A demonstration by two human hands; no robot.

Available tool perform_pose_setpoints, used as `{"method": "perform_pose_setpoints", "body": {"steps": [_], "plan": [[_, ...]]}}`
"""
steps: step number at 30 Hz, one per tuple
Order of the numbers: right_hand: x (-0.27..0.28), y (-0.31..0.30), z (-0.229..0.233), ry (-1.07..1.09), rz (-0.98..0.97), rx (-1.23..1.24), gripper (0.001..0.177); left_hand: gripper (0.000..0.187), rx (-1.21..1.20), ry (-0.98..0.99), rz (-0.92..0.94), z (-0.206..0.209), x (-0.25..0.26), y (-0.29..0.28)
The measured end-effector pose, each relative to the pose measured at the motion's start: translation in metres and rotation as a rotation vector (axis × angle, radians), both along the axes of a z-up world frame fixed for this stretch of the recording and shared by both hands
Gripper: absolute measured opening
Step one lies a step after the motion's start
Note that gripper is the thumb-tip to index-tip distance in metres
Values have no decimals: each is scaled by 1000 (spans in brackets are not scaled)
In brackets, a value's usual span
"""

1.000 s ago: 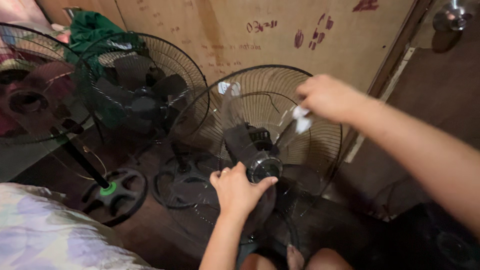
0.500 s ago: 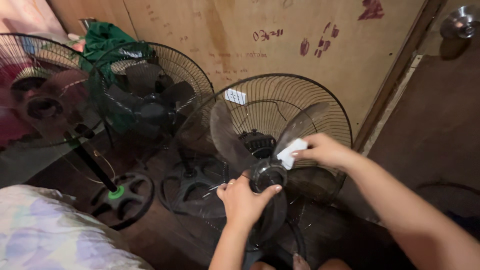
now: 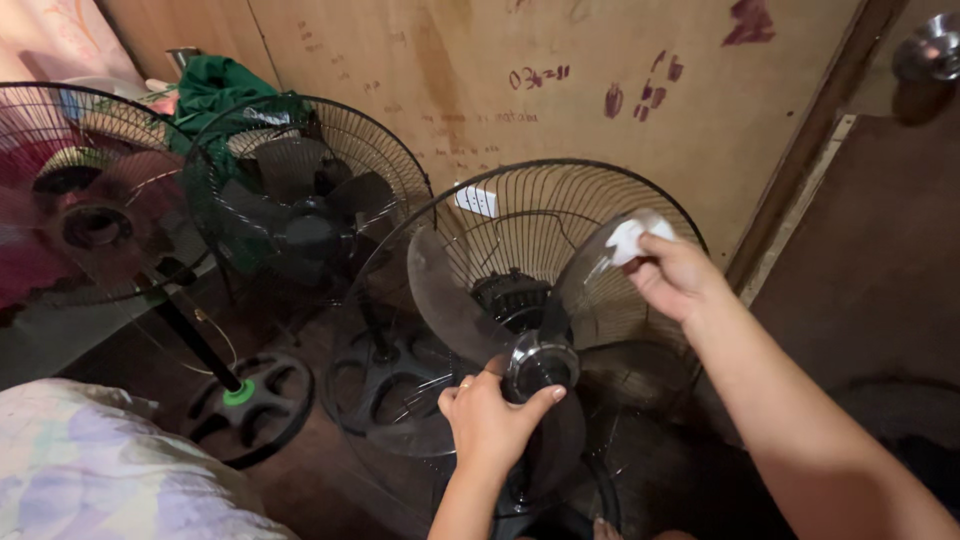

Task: The person disassembles a standing electric fan by removing the front grille and fan blades, then wipes the blades with a tissue. They reassemble the fan by reattaching the blades and securing the front grille.

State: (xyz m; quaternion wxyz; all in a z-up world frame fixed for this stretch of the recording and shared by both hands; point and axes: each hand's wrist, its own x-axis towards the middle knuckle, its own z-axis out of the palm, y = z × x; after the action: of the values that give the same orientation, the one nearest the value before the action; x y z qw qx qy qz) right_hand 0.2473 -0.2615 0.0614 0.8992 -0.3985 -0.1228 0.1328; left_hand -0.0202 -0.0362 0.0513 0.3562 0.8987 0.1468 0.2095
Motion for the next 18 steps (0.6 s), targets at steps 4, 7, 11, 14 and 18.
{"method": "perform_pose_setpoints", "body": {"steps": [4,7,11,14,18], "plan": [[-28,-16,37,9,-337,219,36,84,43,-27,6,0,-2,0],[-84,-2,59,-285,-512,38,33,81,72,-69,14,6,-1,-6],[-153,60,62,-619,-193,-662,43,72,98,-102,-4,13,2,-9],[-178,93,56,-791,-301,-931,35,72,117,-27,8,7,1,-10],[-200,120,36,-1317,-540,-1244,19,41,141,-125,61,-13,10,-13]]}}
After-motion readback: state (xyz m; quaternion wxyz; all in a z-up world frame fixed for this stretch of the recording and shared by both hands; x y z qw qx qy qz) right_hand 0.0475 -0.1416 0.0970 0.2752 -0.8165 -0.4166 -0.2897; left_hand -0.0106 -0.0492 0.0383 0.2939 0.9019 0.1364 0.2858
